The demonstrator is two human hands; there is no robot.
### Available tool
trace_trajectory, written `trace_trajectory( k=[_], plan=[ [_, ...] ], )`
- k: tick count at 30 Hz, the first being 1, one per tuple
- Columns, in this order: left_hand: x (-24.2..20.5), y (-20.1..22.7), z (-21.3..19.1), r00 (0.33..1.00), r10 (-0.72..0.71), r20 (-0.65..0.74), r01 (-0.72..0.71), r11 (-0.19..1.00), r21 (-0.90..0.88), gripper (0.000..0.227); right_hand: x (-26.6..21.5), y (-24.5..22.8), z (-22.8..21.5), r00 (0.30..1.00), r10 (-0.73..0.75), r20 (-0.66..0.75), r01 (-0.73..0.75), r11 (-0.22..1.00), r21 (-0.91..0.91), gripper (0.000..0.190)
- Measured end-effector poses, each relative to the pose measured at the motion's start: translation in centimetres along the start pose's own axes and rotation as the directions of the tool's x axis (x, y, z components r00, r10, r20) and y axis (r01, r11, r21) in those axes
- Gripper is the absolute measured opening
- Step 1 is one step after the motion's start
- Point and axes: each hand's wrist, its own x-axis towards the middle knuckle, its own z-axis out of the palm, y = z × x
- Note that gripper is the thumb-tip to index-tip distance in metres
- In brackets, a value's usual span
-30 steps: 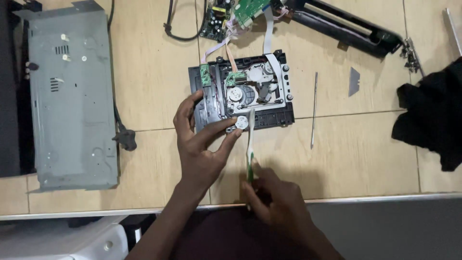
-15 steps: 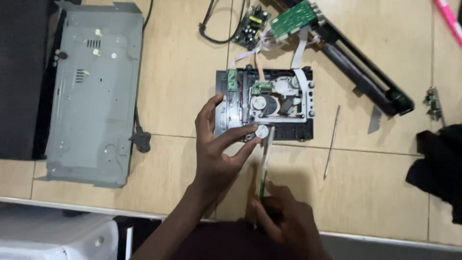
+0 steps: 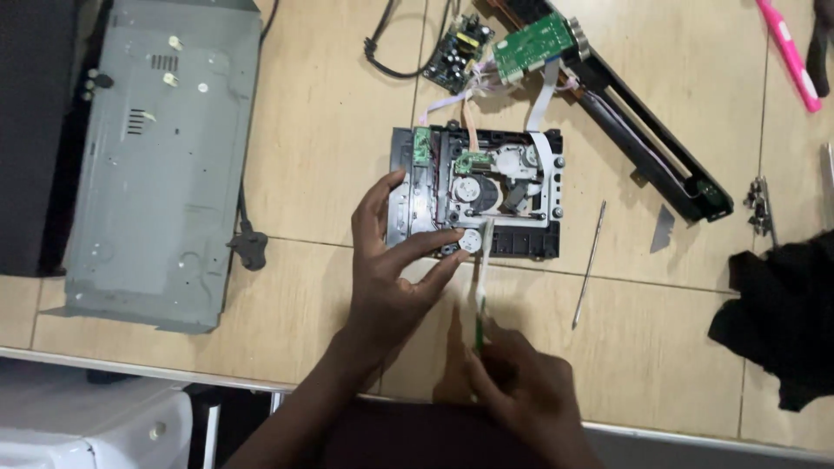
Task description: The person cleans the internal components of a disassembled electronic device, likely a DVD player, using a toothbrush and a black cloth. They scrub various parts of the mechanism and wipe surfaces while the device remains on a wooden table.
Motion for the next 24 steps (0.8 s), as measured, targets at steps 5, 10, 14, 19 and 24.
trace_trajectory(
  k=[5, 10, 14, 19, 24],
  plan=[
    [0.5, 0.0, 0.0, 0.999, 0.034, -0.016, -0.034, 0.999, 0.012, 0.01, 1.2, -0.4, -3.6, 1.0, 0.007, -0.019, -0.005, 0.994, 0.113, 0.046],
    [0.4, -1.2, 0.0, 0.993, 0.116, -0.033, -0.114, 0.992, 0.06, 0.011, 2.1, -0.8, -6.6, 0.977, -0.206, 0.058, 0.195, 0.969, 0.154, 0.045],
    [0.2, -1.3, 0.1, 0.998, 0.058, 0.001, -0.058, 0.998, 0.017, 0.013, 4.1, -0.5, -8.2, 0.979, -0.2, 0.036, 0.189, 0.962, 0.196, 0.045],
    [0.5, -1.4, 0.0, 0.998, 0.07, 0.003, -0.07, 0.996, 0.053, 0.013, 6.4, 1.1, -11.0, 0.968, -0.197, 0.156, 0.208, 0.976, -0.057, 0.06],
    [0.4, -1.7, 0.0, 0.998, 0.059, 0.019, -0.06, 0.996, 0.063, 0.013, 7.6, 1.4, -12.2, 0.965, -0.191, 0.181, 0.23, 0.946, -0.23, 0.068]
  ],
)
